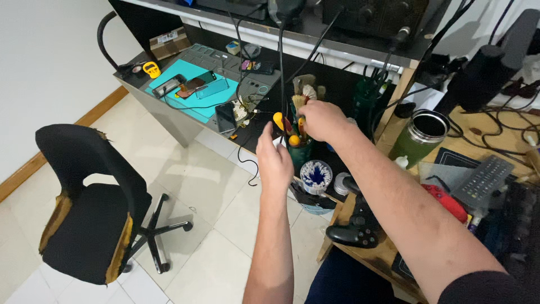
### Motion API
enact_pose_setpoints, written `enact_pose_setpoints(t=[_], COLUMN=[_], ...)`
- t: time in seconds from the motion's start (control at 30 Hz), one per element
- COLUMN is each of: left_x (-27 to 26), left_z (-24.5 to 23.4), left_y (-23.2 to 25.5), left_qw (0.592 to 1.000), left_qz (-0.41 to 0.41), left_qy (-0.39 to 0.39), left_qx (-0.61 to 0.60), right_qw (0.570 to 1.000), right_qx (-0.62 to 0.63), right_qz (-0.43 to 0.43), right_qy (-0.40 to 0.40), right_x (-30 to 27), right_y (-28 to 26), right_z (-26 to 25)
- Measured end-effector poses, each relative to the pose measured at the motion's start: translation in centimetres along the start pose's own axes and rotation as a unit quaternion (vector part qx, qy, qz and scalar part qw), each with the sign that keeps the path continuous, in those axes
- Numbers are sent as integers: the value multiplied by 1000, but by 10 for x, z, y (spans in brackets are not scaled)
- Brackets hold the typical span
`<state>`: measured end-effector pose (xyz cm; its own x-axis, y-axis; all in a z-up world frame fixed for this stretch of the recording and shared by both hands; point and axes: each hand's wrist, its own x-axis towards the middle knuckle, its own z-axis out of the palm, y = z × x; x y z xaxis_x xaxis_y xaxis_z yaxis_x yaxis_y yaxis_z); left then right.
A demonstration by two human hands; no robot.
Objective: The person uses a screwdriver to remove screws from the back of a black game console, then switches to a red-handled screwdriver to continue unscrewing and prying open the casing. The console is rotated and worked on from multiple angles.
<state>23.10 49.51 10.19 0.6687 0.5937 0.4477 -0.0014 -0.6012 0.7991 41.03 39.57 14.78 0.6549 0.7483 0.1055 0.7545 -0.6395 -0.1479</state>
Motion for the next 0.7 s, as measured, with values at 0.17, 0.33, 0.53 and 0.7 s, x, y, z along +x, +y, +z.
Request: enact_pose_setpoints(t=[0.17, 0.33, 0.53, 0.7], left_x=[47, 53, 42, 29], left_z=[16, 19, 15, 11], left_y=[-38, -34, -38, -29], left_qw=[996, 983, 984, 981], left_qz=[-74, -139, -102, -89], left_qy=[-6, -46, 27, 37], left_qx=[-45, -108, -143, -169], right_qw=[997, 990, 965, 950], right_qx=[73, 134, 229, 267], right_qz=[21, 12, -5, 49], right_qy=[-7, -42, 128, 157], right_x=[1, 0, -26, -45], right_y=[-23, -31, -25, -34], right_z=[-16, -22, -89, -143])
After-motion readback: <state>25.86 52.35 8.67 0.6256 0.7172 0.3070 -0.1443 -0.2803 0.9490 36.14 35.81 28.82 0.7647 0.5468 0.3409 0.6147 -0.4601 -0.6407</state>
